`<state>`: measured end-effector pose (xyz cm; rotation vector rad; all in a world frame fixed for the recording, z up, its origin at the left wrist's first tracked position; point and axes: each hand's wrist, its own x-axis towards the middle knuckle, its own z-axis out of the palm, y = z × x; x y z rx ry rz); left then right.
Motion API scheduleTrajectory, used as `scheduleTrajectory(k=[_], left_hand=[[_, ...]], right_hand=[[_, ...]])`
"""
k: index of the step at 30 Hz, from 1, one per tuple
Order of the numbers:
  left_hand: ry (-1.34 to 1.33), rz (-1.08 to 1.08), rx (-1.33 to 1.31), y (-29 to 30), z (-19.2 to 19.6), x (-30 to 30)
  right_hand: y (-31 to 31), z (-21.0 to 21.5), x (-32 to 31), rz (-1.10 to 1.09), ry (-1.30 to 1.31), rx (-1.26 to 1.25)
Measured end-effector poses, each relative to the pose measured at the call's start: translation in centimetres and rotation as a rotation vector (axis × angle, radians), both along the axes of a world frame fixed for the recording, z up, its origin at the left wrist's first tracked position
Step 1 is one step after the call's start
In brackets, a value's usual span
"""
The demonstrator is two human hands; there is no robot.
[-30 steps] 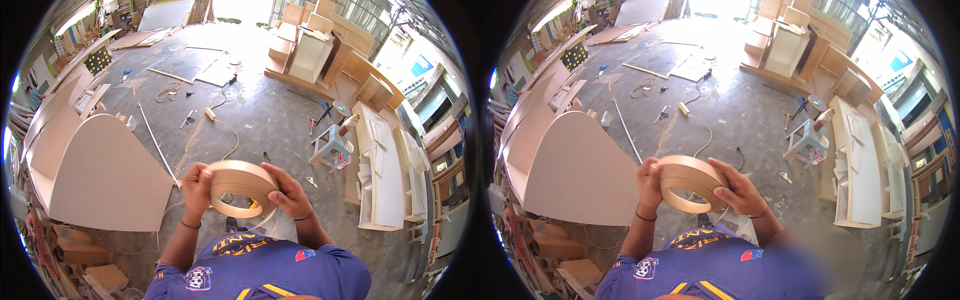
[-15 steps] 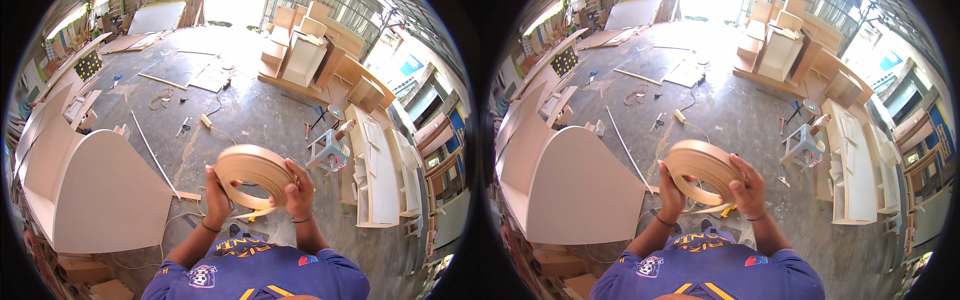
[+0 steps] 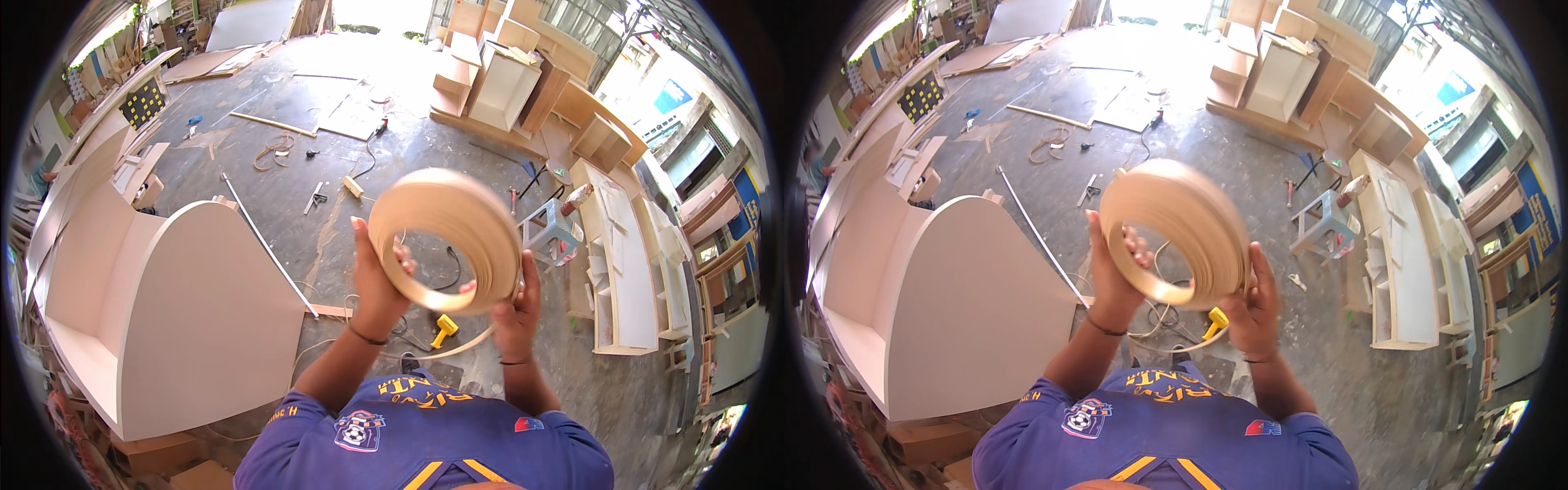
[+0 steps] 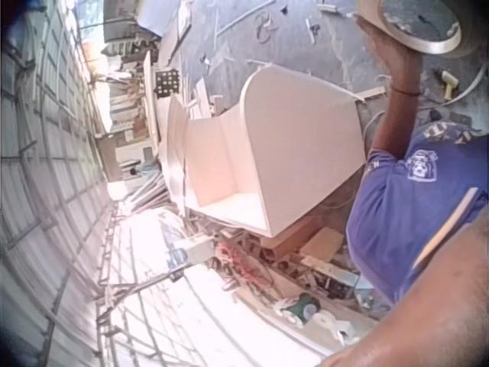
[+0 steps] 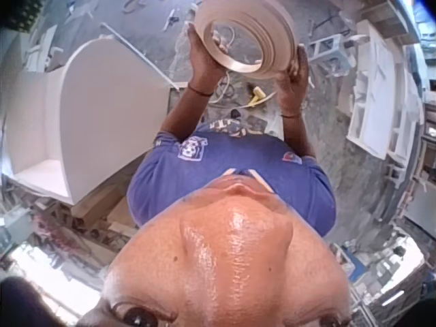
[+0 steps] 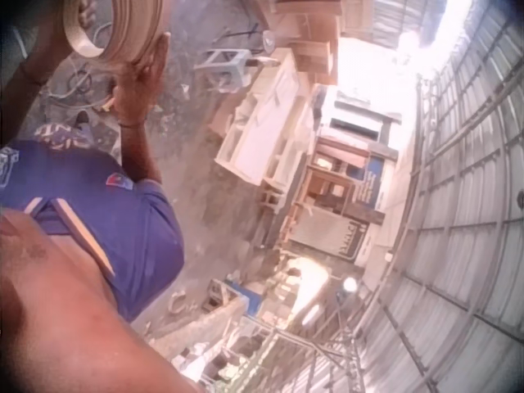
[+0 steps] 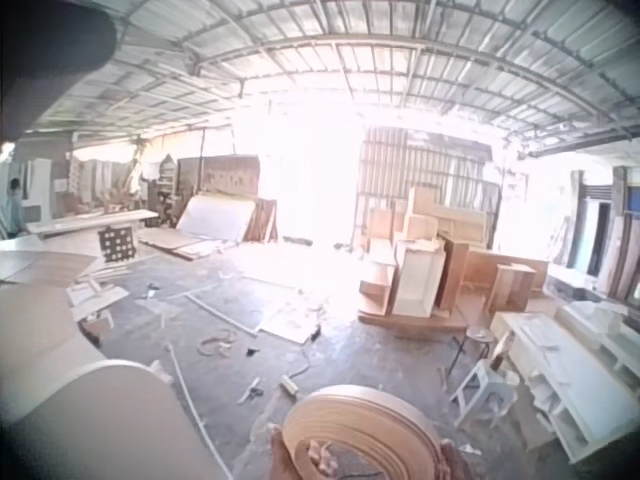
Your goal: The person unrolls a length of veneer tape, walks across a workshop to a white shelving unit, and positions a wood panel onto a shelf.
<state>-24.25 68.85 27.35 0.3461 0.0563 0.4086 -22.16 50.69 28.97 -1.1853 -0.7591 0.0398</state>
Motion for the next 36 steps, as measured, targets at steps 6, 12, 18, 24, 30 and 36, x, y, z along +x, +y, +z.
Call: scheduleTrajectory(k=[6, 12, 18, 24, 30, 36], left_hand=[[0.115, -0.237, -0.013, -2.7, -1.6, -0.8], [-0.054, 0.014, 1.130, 1.0, 1.4, -1.0], [-0.024, 0.017, 1.314, 2.5, 0.9, -2.2], [0.155, -0.080, 0.092, 2.6, 1.4, -0.7], [0.166, -0.129, 0.134, 0.0, -1.2, -0.7], [0.113, -0.040, 1.335, 3.4, 1.8, -1.8]], right_hand=[[2.7, 0.6, -1.1, -0.267, 0.012, 0.155], [-1.2, 2.7, -0.2, -0.009, -0.102, -0.456], [-0.5, 4.4, -1.5, 0.070, 0.048, -0.626], [2.3, 1.5, -2.0, -0.122, -0.067, 0.027], [4.1, 0.7, -1.8, -0.249, 0.006, 0.157], [-0.4, 3.1, 0.0, 0.049, 0.085, -0.308]])
